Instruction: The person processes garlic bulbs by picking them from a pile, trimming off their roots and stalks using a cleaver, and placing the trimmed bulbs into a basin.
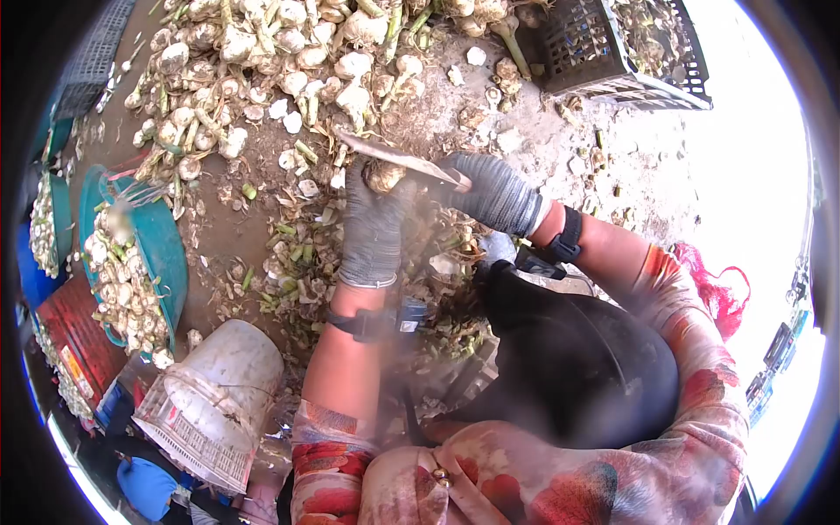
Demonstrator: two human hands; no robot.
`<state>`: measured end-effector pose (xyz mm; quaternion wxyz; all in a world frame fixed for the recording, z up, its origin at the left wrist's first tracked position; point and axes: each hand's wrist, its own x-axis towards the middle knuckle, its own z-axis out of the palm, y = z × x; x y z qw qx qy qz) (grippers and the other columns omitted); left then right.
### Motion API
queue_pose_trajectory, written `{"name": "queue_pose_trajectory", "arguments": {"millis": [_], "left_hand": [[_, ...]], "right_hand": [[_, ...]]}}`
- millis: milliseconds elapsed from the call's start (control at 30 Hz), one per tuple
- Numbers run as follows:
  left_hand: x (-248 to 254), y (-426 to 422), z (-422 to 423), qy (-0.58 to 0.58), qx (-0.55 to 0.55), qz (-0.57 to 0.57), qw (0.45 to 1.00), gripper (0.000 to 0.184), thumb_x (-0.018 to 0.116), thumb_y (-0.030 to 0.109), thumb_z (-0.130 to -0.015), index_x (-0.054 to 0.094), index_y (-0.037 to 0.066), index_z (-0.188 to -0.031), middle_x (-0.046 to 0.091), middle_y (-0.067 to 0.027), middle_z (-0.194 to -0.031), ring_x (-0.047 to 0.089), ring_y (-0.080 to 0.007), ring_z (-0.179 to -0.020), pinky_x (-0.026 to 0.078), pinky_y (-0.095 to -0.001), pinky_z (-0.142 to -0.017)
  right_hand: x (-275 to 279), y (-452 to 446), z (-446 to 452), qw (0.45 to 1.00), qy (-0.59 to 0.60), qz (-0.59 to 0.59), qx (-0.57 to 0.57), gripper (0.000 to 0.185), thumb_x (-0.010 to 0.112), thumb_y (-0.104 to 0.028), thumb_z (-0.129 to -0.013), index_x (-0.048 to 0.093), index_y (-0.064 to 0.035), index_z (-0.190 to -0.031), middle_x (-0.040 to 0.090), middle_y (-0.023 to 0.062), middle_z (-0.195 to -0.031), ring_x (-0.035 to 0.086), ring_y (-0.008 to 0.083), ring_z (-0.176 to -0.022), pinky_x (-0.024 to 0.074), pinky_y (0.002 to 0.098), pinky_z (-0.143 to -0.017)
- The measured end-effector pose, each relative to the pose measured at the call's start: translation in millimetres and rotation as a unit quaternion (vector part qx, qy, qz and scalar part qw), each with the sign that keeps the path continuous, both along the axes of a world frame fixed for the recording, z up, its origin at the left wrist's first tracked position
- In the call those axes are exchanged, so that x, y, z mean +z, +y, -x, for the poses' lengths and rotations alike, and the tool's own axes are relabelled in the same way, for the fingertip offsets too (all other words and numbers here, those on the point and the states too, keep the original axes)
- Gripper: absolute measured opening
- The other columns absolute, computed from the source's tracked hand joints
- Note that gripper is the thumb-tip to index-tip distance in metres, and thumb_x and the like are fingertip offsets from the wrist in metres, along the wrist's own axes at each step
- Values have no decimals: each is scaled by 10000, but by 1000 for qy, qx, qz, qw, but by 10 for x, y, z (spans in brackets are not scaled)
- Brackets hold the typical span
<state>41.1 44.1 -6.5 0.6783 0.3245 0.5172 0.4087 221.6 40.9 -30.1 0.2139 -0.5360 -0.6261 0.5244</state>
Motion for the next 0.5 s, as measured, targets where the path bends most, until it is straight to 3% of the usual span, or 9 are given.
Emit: {"name": "queue_pose_trajectory", "arguments": {"millis": [33,67,167,333,400,467,500], "left_hand": [[-113,-22,95,3,2,0,1000,533,684,142,-876,397,61,-1317,602,-47,-1064,578,-107,-918,502,-249,-788],[-322,-70,250,218,-74,-230,946,497,678,144,-880,422,58,-1297,610,-52,-1055,587,-117,-906,506,-267,-800],[-210,-126,235,178,-88,-183,963,369,624,240,-921,537,49,-1225,640,-72,-1051,610,-152,-914,505,-309,-844],[127,-96,218,162,-186,-154,957,321,529,226,-971,540,40,-1233,622,-76,-1132,601,-196,-969,480,-323,-887],[75,-121,245,159,-206,-146,954,315,510,223,-981,541,38,-1234,619,-77,-1149,599,-205,-981,475,-325,-896],[-227,-218,358,67,-181,-58,979,432,516,357,-972,577,5,-1215,631,-89,-1172,602,-184,-1033,478,-315,-912],[-379,-283,418,67,-182,-56,979,432,516,357,-972,577,5,-1215,631,-89,-1172,602,-184,-1033,478,-315,-912]], "right_hand": [[66,25,-40,990,-101,-86,41,263,627,-322,-854,653,-90,-975,656,161,-829,656,305,-791,519,385,-698],[186,29,-46,976,-177,-105,74,208,618,-259,-830,647,-90,-947,655,166,-834,640,363,-815,518,425,-686],[380,43,-88,945,-253,-132,157,191,614,-217,-804,650,-92,-943,659,158,-837,653,350,-802,520,435,-681],[464,59,-78,948,-247,-107,169,188,612,-189,-777,656,-104,-940,662,141,-831,659,345,-798,520,440,-668],[429,44,-92,949,-238,-108,176,201,613,-186,-778,647,-106,-959,660,143,-829,659,348,-799,518,442,-670],[373,26,-86,950,-227,-110,184,215,614,-184,-778,638,-107,-978,658,146,-828,658,350,-800,517,444,-672],[332,10,-79,953,-206,-114,190,228,610,-177,-779,627,-109,-997,656,147,-821,656,355,-796,514,448,-671]]}}
